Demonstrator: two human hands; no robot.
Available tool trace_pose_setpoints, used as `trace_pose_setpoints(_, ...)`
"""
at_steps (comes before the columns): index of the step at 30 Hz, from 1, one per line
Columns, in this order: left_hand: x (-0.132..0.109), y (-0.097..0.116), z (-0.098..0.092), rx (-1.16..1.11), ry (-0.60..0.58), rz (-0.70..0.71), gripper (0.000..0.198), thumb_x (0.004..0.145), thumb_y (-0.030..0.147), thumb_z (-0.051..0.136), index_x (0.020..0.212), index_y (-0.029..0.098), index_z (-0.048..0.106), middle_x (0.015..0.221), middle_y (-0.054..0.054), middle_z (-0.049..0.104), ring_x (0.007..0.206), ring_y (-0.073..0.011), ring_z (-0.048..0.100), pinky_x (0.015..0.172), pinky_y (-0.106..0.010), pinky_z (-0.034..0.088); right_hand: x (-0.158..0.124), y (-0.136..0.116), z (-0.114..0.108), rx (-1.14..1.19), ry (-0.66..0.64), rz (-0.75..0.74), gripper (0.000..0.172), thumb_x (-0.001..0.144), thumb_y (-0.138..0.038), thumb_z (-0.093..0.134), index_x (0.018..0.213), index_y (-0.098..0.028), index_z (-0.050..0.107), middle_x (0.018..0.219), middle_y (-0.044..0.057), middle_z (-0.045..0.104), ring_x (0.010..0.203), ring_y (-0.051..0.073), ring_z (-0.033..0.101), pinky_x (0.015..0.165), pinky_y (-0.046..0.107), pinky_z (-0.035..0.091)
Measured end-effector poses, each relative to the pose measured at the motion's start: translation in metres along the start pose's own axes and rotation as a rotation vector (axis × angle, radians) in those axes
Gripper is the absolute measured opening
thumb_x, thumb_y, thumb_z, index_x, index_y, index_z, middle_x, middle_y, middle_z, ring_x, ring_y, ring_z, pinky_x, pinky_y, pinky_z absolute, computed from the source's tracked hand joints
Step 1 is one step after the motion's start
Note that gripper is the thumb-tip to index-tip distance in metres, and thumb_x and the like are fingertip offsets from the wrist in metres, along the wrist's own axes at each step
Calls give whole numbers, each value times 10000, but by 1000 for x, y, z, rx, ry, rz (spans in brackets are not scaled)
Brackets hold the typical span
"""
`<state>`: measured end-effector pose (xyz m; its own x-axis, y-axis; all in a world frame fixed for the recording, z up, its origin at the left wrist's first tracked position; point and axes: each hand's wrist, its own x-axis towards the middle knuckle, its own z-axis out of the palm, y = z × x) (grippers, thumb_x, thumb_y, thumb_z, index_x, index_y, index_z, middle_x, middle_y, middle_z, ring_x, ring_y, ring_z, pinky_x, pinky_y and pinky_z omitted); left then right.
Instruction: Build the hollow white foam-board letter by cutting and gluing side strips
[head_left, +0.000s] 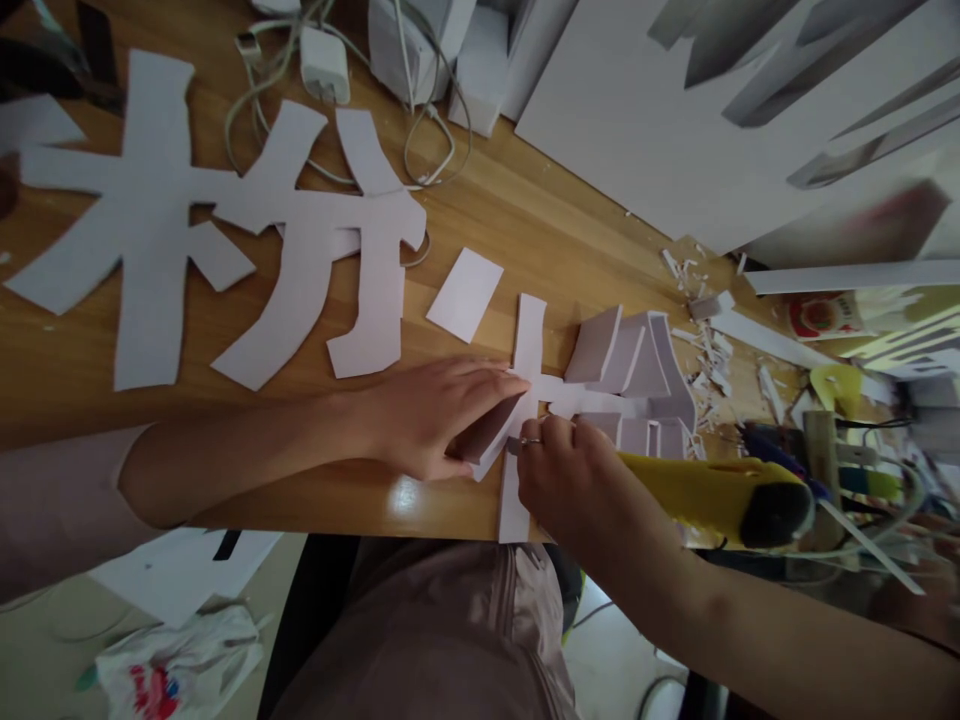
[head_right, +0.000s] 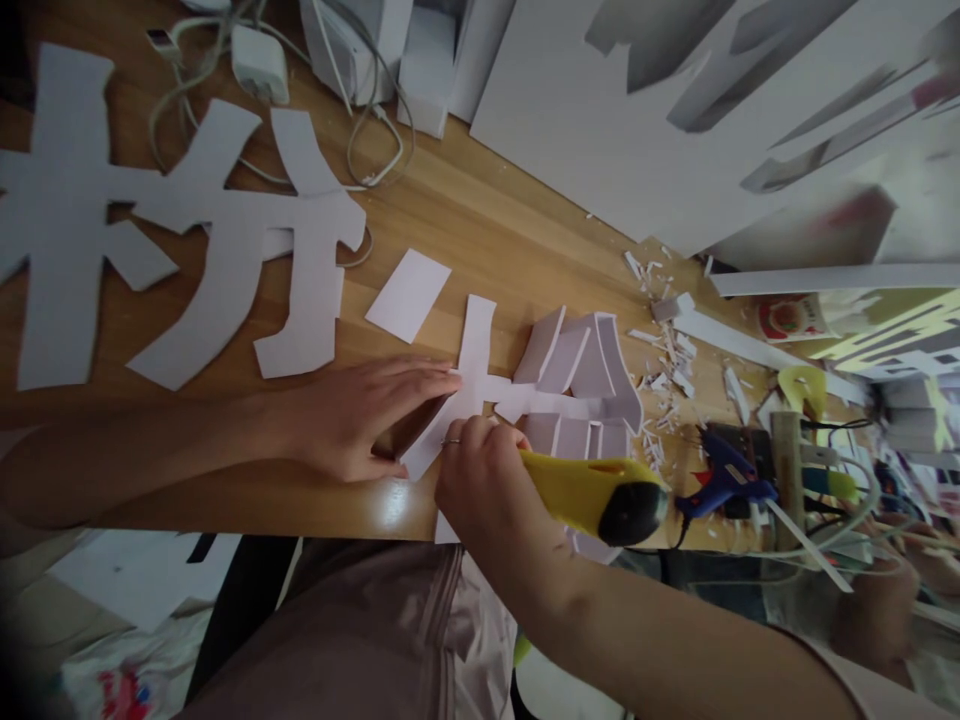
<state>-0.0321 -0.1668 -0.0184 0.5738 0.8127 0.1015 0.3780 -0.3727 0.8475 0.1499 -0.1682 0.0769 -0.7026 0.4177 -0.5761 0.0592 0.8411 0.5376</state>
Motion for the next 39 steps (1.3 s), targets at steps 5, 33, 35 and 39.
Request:
trace_pose_setpoints(5, -1, -1, 1, 108, 22, 77, 877, 668, 315, 785, 1417, 228, 337, 1485, -70, 420, 1416, -270, 333, 1200, -445, 268, 4, 8, -3, 71, -42, -102, 302, 806, 3, 411, 868, -158, 658, 774, 105, 566, 731, 259, 547, 585, 367, 400)
trace_pose_setpoints(33, -3, -9, 5, 207, 96, 204, 923, 656, 283, 839, 1390, 44, 334, 1415, -169, 470, 1374, -281, 376, 1173, -406, 297, 7, -5, 2, 41, -115, 130, 246, 852, -53, 460, 959, -66, 681, 742, 120, 589, 683, 243, 591, 518, 301, 398)
trace_pose_setpoints(35, -3, -9, 6, 200, 106, 212, 926, 653, 290, 840, 1391, 48, 334, 1413, -168, 474, 1367, -277, 388, 1169, -408, 305, 9, -8, 2, 73, -131, 144, 189, 878, -100, 466, 824, -119, 646, 709, 109, 571, 666, 251, 582, 530, 321, 396)
trace_pose_setpoints(39, -3, -8, 6, 197, 94, 201, 925, 660, 284, 833, 1396, 56, 323, 1418, -168, 471, 1370, -274, 387, 1161, -420, 310, 8, -13, 4, 46, -136, 140, 196, 911, -144, 461, 827, -108, 634, 729, 113, 568, 624, 222, 557, 514, 311, 383)
